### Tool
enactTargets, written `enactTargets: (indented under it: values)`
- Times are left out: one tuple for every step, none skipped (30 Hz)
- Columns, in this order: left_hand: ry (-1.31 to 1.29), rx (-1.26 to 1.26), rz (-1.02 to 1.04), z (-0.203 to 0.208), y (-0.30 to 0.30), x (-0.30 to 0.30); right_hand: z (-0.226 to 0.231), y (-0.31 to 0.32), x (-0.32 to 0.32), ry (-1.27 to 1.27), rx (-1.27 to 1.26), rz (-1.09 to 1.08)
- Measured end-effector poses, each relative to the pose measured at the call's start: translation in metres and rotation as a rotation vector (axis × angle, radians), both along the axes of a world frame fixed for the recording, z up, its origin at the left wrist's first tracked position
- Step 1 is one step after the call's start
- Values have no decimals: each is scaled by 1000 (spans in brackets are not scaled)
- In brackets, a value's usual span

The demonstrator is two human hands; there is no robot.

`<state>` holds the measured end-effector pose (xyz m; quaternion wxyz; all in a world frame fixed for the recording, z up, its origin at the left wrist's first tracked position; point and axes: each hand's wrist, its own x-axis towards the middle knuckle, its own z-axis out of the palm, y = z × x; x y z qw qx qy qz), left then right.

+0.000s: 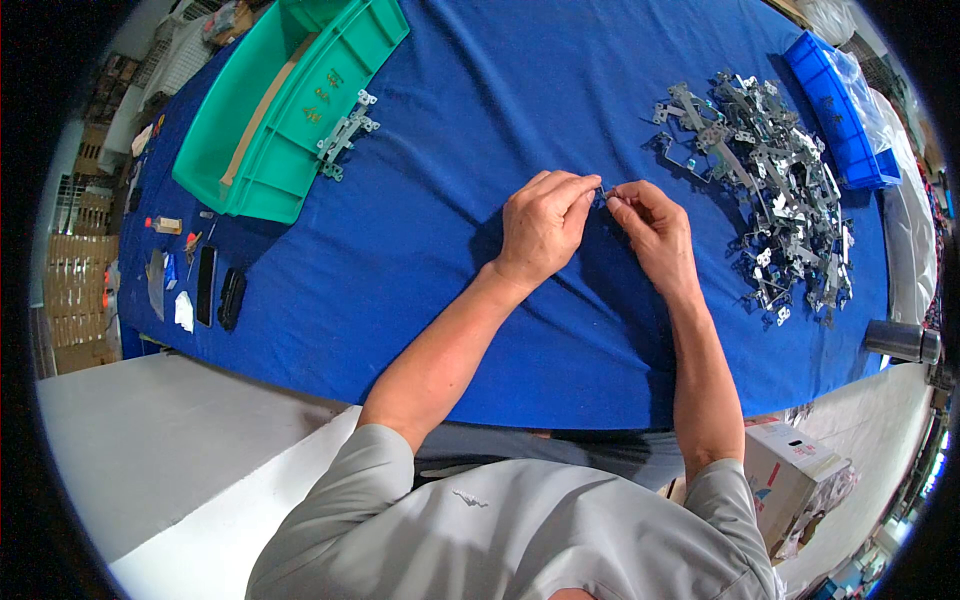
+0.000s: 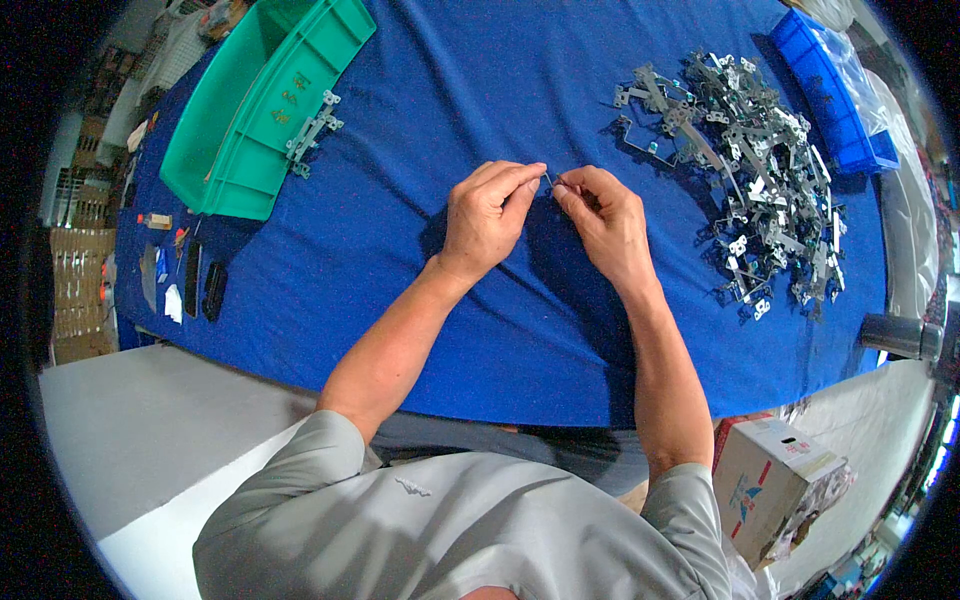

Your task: The recorder is assembling small metal components at a blue-covered table.

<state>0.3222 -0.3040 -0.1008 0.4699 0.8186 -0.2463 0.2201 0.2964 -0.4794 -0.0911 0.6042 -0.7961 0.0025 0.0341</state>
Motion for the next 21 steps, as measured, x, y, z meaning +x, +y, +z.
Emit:
enactTargets:
  values:
    - [6,-14,-16,1,-1,0,0,0,-1,-157,-101,-15]
    - [5,-15,-17,2,-2,0,1,0,-1,-314,-201,-29]
    - [13,-33,-21,3,-4,0,2,1,-1,-315,-202,-30]
    - [23,-51,-23,4,-4,-1,3,2,0,-373,-167,-70]
    - [22,-52,-22,4,-4,-2,3,3,1,-430,-132,-111]
    - [56,-90,-35,4,-4,-3,1,6,1,-431,-133,-110]
    - [88,-130,-48,5,-4,-4,-1,9,1,-444,-69,-144]
    - [88,-131,-49,6,-3,-5,-2,10,0,-458,-5,-178]
    - [9,-36,-49,7,-2,-5,-1,8,-1,-458,-6,-179]
    - [-70,62,-43,8,0,-6,1,5,-2,-366,-66,-165]
    - [-71,63,-39,7,0,-5,2,4,-3,-273,-127,-152]
    - [-86,55,-30,5,-1,-4,3,5,-2,-274,-124,-148]
    - [-101,43,-26,4,-2,-3,3,5,-1,-301,-64,-162]
    - [-101,41,-26,2,-2,-1,4,5,0,-327,-4,-177]
    - [12,-44,-15,0,-1,1,5,4,0,-327,-5,-177]
    - [125,-128,-5,1,-1,2,5,4,0,-416,-103,-88]
    - [360,-243,-15,2,1,0,6,3,-1,-504,-201,1]
    - [360,-242,-16,3,3,2,6,3,0,-504,-201,0]
    - [582,-387,-112,4,6,6,6,4,0,-537,-273,-6]
    - [803,-532,-208,6,9,9,6,4,0,-569,-346,-12]
    - [872,-620,-318,8,13,11,7,3,0,-570,-347,-13]
